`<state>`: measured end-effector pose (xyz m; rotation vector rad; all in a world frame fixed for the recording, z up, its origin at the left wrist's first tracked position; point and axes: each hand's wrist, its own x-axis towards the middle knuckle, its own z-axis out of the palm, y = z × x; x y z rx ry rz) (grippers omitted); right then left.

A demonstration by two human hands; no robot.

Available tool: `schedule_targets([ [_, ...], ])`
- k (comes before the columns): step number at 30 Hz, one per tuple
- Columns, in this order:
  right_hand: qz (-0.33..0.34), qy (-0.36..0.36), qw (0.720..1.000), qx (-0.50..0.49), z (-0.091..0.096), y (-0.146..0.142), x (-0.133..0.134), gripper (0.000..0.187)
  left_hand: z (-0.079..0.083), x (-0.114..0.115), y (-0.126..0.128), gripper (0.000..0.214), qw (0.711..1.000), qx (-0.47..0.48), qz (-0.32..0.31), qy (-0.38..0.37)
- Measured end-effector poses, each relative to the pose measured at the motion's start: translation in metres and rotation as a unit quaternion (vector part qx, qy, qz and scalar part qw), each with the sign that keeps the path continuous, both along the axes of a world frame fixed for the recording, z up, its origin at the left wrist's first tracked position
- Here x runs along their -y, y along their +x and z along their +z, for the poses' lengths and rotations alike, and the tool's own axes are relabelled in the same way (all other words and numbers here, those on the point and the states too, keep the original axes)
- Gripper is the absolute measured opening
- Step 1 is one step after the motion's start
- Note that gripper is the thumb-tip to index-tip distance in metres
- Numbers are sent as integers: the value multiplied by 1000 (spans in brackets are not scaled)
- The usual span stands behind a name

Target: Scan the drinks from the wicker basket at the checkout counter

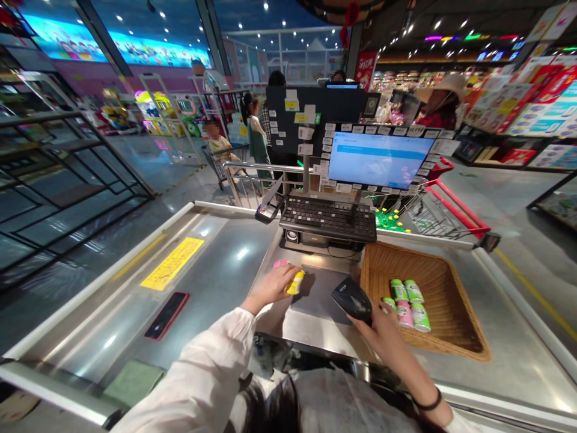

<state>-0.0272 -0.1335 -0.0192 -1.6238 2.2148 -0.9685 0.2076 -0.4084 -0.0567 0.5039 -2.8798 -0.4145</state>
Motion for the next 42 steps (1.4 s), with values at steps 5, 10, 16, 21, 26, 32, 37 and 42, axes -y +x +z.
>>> schedule_targets([
  [5,-15,17,1000,5,0,-1,-3,49,-65,-5,37,80,996,-6,89,-16],
  [10,-17,20,1000,-2,-1,-1,-5,46,-90,-18,41,69,987,15,151,-50],
  [16,-30,3,1000,-8,-2,-1,-5,47,-109,-31,45,62,978,-7,193,-76],
  [21,-40,10,999,3,0,0,-6,49,-123,-38,61,60,975,-15,197,-97],
  [26,-48,10,999,10,-1,-1,-8,48,-115,-42,65,55,971,26,205,-118],
  [32,-78,11,997,9,0,-11,-18,47,-101,-59,38,61,956,-41,263,-120],
  [37,-174,0,985,-14,-7,-33,-40,49,-55,-86,-35,78,958,-151,218,-110],
  [42,-299,43,953,-10,-11,-64,-74,56,6,-111,-156,59,987,-137,41,-75],
])
